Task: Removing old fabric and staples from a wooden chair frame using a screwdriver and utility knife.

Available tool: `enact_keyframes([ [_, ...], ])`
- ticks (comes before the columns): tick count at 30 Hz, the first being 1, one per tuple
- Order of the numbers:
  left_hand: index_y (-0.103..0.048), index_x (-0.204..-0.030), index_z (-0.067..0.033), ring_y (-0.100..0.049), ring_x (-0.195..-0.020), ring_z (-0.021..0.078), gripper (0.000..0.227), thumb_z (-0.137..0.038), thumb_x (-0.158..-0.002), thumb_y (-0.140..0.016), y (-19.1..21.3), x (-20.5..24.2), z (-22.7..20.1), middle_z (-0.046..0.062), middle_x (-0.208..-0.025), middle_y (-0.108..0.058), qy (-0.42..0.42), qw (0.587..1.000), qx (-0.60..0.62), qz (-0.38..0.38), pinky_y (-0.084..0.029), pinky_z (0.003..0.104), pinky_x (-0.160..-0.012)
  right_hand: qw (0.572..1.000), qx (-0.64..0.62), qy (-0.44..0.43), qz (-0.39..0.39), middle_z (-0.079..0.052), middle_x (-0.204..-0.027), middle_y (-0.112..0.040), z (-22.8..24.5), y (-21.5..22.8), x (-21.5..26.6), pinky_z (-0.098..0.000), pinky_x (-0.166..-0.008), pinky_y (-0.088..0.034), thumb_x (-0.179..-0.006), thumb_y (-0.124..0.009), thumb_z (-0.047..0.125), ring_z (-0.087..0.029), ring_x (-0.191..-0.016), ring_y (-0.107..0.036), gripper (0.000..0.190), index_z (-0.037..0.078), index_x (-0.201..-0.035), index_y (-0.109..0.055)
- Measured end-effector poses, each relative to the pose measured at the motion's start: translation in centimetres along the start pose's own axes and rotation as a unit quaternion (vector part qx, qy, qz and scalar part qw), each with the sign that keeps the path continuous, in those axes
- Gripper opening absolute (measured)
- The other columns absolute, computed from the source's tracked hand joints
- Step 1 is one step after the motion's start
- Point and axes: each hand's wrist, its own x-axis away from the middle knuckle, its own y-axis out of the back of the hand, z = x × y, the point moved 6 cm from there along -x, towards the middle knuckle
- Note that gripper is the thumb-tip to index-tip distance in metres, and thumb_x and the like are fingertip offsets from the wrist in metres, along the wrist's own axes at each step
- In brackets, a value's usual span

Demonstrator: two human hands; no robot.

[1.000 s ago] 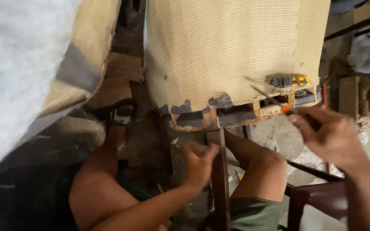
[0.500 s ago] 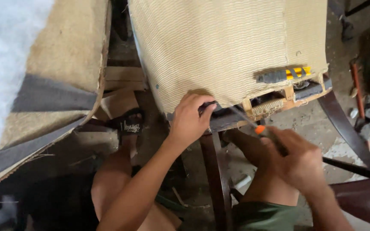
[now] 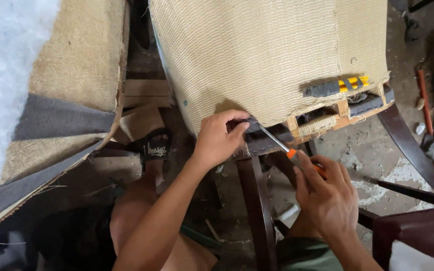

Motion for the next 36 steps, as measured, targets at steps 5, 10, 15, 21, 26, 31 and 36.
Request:
enact_keyframes([
  [5,-0.071,-0.117,-0.0098,-0.07,-0.11,0.0189,0.036,-0.032,-0.092,-0.058,0.3,0.2,-0.5,0.003,-0.117,-0.075,0.036,0.999,0.003,0.023,-0.051,0.035,-0.097,1.0,-0.004,-0.012,-0.019,-0.006,-0.103,-0.065,1.7,1.6,-0.7,-0.0333,-0.054,-0.051,-0.092,-0.073,0.021,-0.021,-0.079,-0.062,0.031,0.02,-0.123,-0.073],
  [10,-0.068,-0.114,-0.0093,-0.064,-0.107,0.0216,0.03,-0.023,-0.087,-0.068,0.1,0.6,-0.4,0.005,-0.113,-0.071,-0.008,0.999,-0.038,0.025,-0.048,0.036,-0.095,0.999,-0.014,-0.048,-0.02,-0.007,-0.102,-0.067,1.4,-0.8,0.3,-0.0351,-0.058,-0.053,-0.094,-0.069,0.026,-0.023,-0.079,-0.065,0.034,0.02,-0.127,-0.072],
  [15,-0.063,-0.106,-0.0057,-0.064,-0.098,0.0253,0.023,-0.007,-0.084,-0.072,-0.2,0.6,0.4,0.011,-0.106,-0.064,-0.067,0.993,-0.096,0.006,-0.051,0.038,-0.089,0.969,-0.224,-0.091,-0.05,-0.01,-0.102,-0.073,0.7,-2.3,0.6,-0.0339,-0.061,-0.057,-0.094,-0.067,0.02,-0.023,-0.082,-0.072,0.036,0.007,-0.128,-0.067],
  [21,-0.066,-0.097,-0.0041,-0.064,-0.098,0.0383,0.012,-0.011,-0.087,-0.068,-0.1,0.4,0.1,0.016,-0.099,-0.061,-0.083,0.989,-0.107,0.051,-0.055,0.045,-0.082,0.697,-0.656,-0.287,0.05,-0.017,-0.045,-0.057,-3.2,-8.6,2.6,-0.0266,-0.022,-0.036,-0.103,-0.053,0.022,-0.015,-0.026,-0.047,0.04,-0.003,-0.078,-0.071],
  [26,-0.058,-0.09,-0.0046,-0.054,-0.084,0.0237,0.009,-0.009,-0.098,-0.055,0.0,0.6,-0.4,0.008,-0.096,-0.056,-0.133,0.978,-0.139,0.079,-0.046,0.038,-0.062,0.661,-0.676,-0.316,0.085,-0.003,-0.059,-0.053,-2.7,-9.8,3.8,-0.0241,-0.038,-0.033,-0.102,-0.053,0.025,-0.012,-0.041,-0.043,0.039,0.002,-0.074,-0.065],
  [31,-0.058,-0.09,-0.0042,-0.051,-0.082,0.0233,0.012,-0.011,-0.1,-0.056,0.2,0.7,-0.5,0.008,-0.089,-0.057,-0.197,0.964,-0.159,0.085,-0.043,0.036,-0.071,0.761,-0.564,-0.308,0.086,-0.002,-0.055,-0.05,-3.9,-7.6,2.6,-0.0253,-0.048,-0.033,-0.102,-0.055,0.023,-0.011,-0.05,-0.041,0.032,0.003,-0.081,-0.069],
  [36,-0.065,-0.115,-0.002,-0.059,-0.093,0.0239,0.021,-0.009,-0.095,-0.063,-0.3,1.3,-1.5,0.009,-0.101,-0.065,-0.26,0.95,-0.171,0.04,-0.048,0.042,-0.097,0.732,-0.613,-0.287,0.077,-0.005,-0.056,-0.051,-2.5,-6.5,1.7,-0.0256,-0.048,-0.036,-0.104,-0.051,0.024,-0.013,-0.05,-0.045,0.037,0.003,-0.077,-0.064],
])
